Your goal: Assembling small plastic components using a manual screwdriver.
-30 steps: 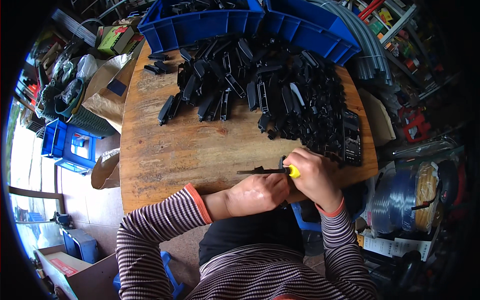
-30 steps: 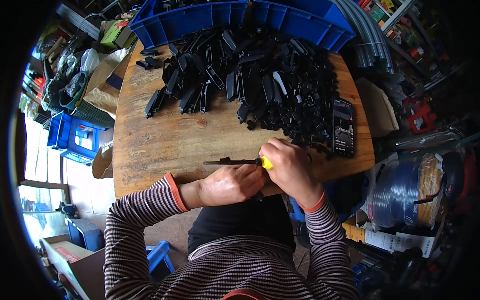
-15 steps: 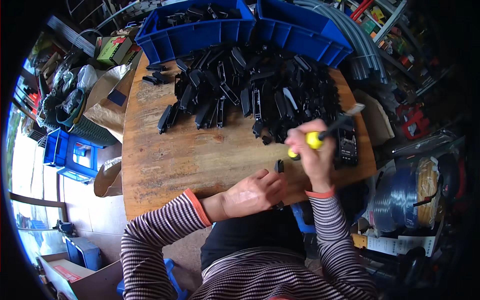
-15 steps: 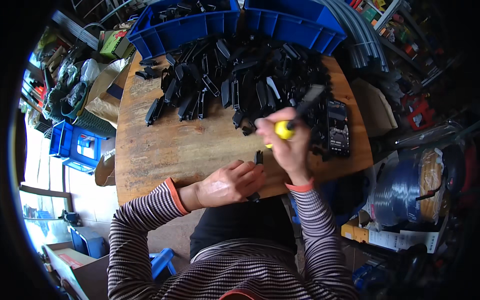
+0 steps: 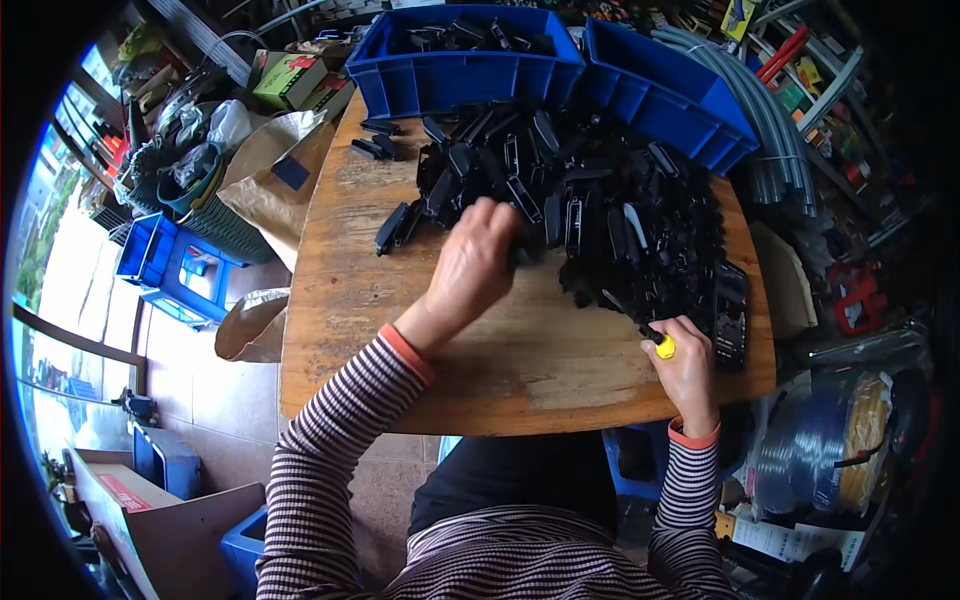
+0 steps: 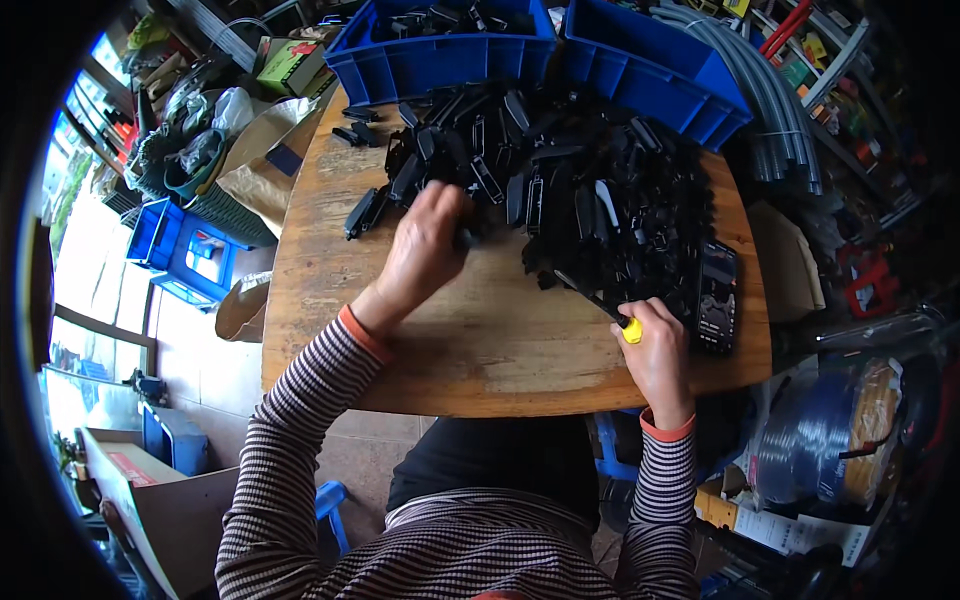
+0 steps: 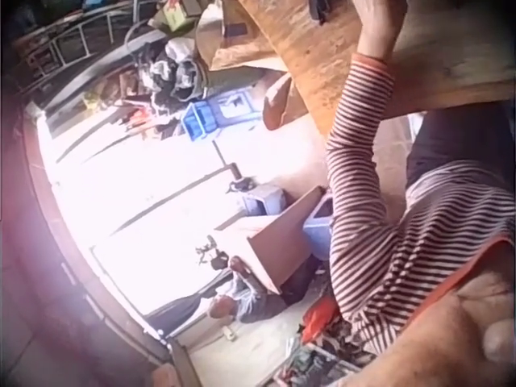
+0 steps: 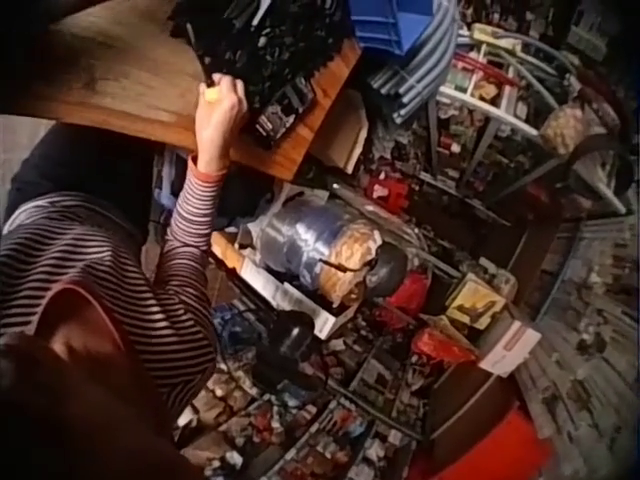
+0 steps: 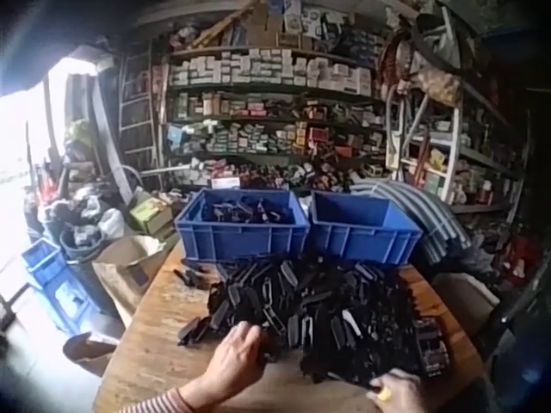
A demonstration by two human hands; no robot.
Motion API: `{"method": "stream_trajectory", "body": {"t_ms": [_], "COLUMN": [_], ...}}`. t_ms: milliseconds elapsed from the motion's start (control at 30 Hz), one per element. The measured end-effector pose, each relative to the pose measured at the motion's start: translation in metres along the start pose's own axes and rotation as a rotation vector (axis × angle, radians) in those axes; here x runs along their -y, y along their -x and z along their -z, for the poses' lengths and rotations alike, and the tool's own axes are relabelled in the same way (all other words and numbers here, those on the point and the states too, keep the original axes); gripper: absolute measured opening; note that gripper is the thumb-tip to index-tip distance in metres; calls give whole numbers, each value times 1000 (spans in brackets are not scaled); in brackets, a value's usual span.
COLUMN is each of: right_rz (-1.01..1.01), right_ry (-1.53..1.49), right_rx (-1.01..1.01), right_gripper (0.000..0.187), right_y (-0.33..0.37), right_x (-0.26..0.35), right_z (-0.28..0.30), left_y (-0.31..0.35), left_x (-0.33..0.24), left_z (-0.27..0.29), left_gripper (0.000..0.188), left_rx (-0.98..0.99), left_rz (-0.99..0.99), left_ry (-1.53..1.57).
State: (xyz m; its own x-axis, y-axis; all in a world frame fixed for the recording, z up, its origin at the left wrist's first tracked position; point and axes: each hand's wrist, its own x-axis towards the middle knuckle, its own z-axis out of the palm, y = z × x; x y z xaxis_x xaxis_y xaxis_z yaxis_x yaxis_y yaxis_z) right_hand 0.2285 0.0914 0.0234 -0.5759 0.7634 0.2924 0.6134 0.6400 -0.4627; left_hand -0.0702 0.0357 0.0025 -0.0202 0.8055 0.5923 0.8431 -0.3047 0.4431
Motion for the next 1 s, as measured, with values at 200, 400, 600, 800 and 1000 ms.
{"method": "stream_trajectory", "body": {"t_ms": [200,400,600,800,1000], "right_rz": [2,78,91,189,266], "right_ry": [-110,-203,-202,-222,-292], "right_rx": [38,222,97,16,48], "right_gripper": [17,15,16,19,21], "right_y": [0,6,1,-4,-18], "right_x": [9,8,13,26,37], "right_z": [2,5,14,9,-2], "left_y": [-19,-16,13,21,41], "left_x": [19,-2,-51,-62,-79], "left_z": [-12,18,-11,-1,3], "left_gripper": [26,24,22,19,18], "left_rx": [8,34,329,457,354], "left_rz": [154,107,-483,-574,-616], "left_ry": [-284,23,134,51,-53]}}
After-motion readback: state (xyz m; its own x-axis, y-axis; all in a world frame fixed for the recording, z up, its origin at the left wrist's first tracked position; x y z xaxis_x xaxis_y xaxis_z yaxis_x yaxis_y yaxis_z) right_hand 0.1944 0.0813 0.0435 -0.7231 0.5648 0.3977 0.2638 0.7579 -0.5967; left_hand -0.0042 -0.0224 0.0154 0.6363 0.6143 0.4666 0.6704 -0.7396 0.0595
